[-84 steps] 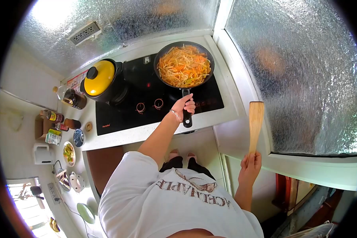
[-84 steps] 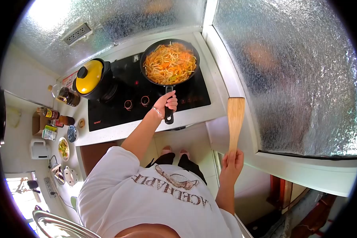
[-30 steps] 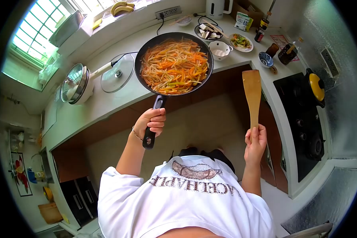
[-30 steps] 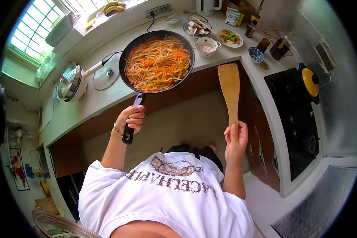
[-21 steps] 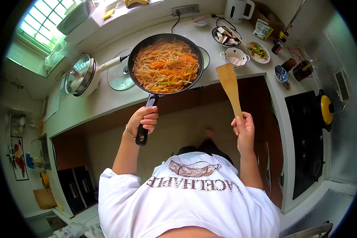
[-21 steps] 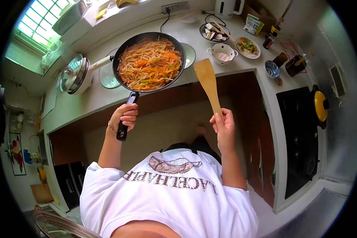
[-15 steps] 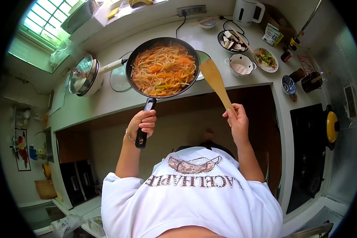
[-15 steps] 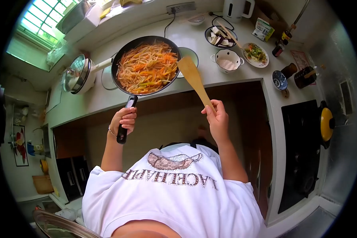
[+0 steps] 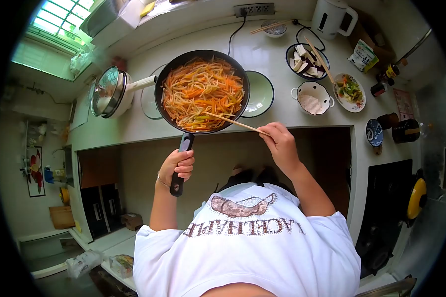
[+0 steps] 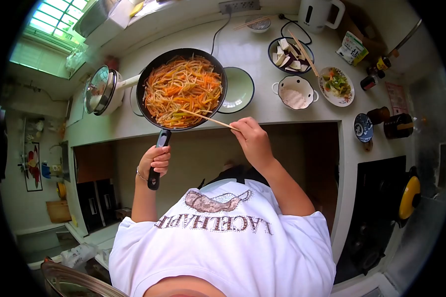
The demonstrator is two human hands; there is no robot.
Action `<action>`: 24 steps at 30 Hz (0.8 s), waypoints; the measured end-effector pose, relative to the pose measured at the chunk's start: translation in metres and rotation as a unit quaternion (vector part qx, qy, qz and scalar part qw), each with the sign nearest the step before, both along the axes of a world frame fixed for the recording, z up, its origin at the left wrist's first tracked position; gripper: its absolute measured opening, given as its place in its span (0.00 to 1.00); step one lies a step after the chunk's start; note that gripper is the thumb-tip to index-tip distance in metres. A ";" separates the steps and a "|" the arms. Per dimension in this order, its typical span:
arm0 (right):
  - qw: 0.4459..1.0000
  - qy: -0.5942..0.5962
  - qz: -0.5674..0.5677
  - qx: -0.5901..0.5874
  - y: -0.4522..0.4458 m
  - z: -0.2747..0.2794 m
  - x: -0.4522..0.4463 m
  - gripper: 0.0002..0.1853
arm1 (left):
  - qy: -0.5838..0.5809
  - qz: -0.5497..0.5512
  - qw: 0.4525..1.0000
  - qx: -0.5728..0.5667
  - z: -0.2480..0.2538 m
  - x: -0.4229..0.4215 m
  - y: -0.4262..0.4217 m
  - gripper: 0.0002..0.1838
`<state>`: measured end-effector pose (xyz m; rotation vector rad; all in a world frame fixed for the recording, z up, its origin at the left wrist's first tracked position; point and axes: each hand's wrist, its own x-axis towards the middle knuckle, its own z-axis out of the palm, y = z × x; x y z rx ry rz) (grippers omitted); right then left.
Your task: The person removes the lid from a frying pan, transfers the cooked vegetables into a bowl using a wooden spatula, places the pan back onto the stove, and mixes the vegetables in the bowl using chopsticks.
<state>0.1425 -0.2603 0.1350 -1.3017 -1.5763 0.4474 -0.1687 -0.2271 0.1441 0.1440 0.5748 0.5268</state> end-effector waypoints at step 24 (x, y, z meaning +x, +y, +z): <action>0.954 -0.264 -0.109 0.088 0.025 -0.033 0.004 0.10 | 0.079 -0.057 0.995 0.020 -0.010 0.007 0.039 0.09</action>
